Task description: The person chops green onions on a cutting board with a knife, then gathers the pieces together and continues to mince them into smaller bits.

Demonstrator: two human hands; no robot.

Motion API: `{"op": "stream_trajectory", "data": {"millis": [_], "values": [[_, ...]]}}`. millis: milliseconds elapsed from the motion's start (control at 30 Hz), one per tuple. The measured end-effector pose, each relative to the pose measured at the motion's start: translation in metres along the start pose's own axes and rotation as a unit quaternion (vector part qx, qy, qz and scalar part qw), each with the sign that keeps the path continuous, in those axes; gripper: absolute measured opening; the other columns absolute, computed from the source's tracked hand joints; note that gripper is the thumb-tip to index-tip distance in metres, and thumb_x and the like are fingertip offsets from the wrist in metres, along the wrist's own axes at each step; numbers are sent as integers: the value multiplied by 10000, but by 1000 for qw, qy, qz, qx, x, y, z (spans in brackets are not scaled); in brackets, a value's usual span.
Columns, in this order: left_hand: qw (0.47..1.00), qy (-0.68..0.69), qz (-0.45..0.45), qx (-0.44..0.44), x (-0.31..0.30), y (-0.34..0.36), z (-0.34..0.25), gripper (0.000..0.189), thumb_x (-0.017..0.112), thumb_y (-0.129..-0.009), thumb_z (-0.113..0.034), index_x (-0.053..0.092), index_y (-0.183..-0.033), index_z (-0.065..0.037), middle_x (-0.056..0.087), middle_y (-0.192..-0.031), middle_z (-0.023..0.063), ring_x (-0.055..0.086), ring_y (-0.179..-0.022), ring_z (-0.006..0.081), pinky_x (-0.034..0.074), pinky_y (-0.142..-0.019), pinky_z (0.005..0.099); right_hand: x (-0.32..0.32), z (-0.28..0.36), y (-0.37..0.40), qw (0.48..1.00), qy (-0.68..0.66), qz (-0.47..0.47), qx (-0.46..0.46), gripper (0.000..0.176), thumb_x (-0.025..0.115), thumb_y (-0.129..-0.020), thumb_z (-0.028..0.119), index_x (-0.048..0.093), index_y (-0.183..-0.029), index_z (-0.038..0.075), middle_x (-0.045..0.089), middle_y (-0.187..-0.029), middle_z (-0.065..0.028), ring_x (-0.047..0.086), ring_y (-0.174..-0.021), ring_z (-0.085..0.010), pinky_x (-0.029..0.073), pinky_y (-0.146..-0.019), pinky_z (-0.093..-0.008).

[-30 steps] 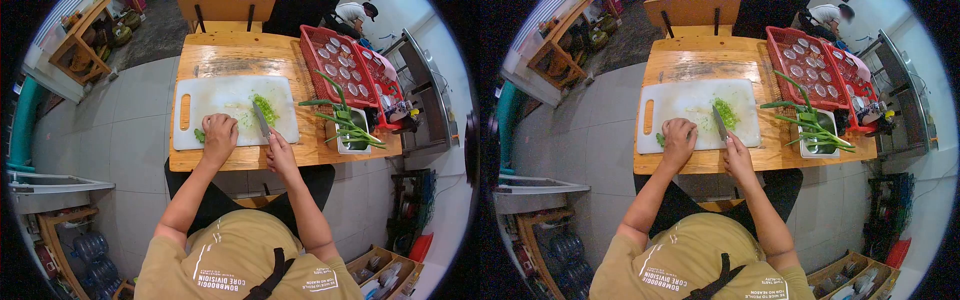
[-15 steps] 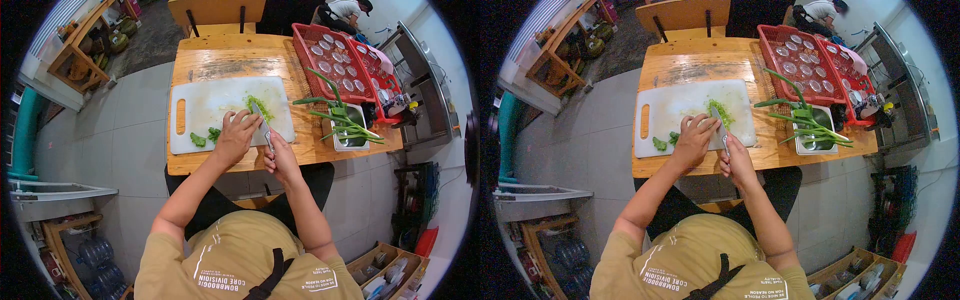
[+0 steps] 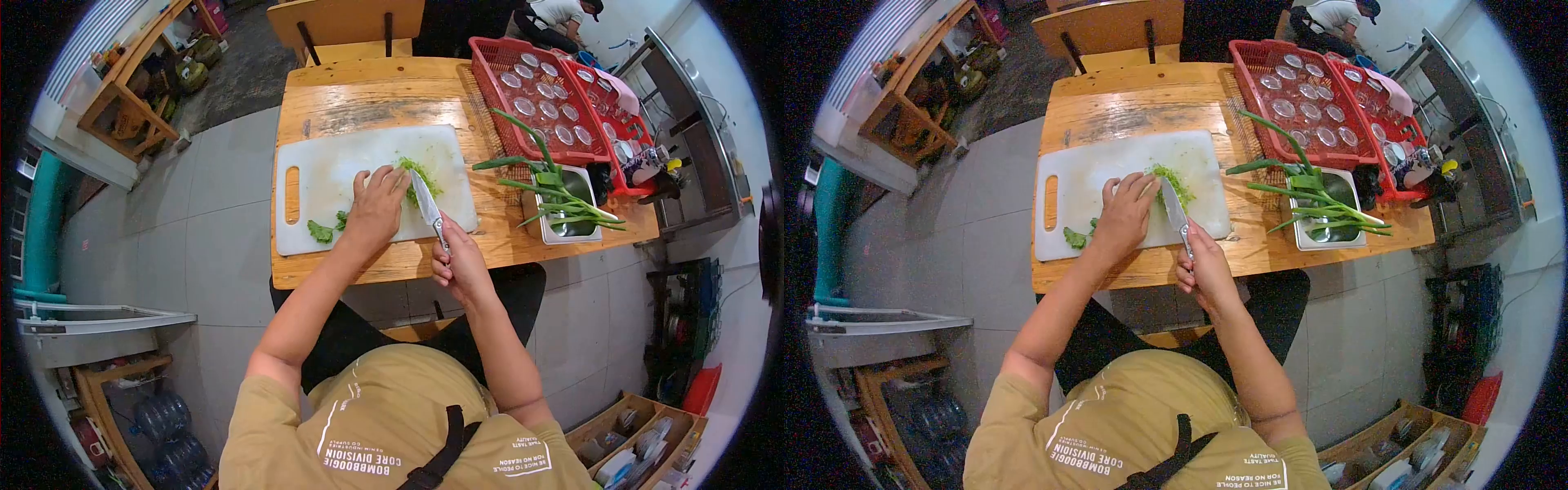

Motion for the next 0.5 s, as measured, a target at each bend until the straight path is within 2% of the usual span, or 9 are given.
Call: {"op": "stream_trajectory", "data": {"millis": [67,167,267,433,500], "values": [[997,77,9,19,-17,9,-12,522,633,-951,-44,658,-1471,-89,612,-1520,95,503,-1467,286,299,-1229,573,-1,0,-2,1000,-11,-3,4,480,481,-1191,376,484,-1649,233,380,-671,30,335,-450,-92,336,-409,-277],[994,83,20,65,-12,21,-15,594,674,-938,-55,610,-1524,-133,582,-1567,73,496,-1484,293,291,-1228,588,0,1,-4,1000,-23,0,12,480,478,-1192,375,482,-1651,237,382,-676,34,336,-454,-89,334,-410,-274],[997,57,1,48,-5,20,-7,517,632,-960,-41,659,-1472,-112,583,-1564,86,464,-1512,285,281,-1246,583,2,-2,-6,1000,-15,5,13,480,477,-1192,373,477,-1655,246,383,-675,36,342,-456,-87,333,-409,-272],[1000,8,-11,20,-2,8,14,538,645,-947,-36,647,-1480,-112,575,-1576,88,472,-1512,288,290,-1238,582,-3,-11,-2,999,54,-1,-7,471,466,-1197,372,500,-1641,220,365,-661,47,356,-479,-75,331,-423,-256],[1000,8,-21,8,-7,7,16,575,660,-929,-24,632,-1495,-116,573,-1575,86,484,-1502,294,302,-1226,583,-23,-29,-18,969,206,-19,-131,483,485,-1186,360,537,-1609,134,558,-665,-43,563,-510,-182,461,-480,-320]]}}
Point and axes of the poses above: each hand's wrist, its own y-axis away from the middle knuckle, its own x-axis out of the palm, z = x × y, the point moved 1 cm from there along -y, towards the middle knuckle
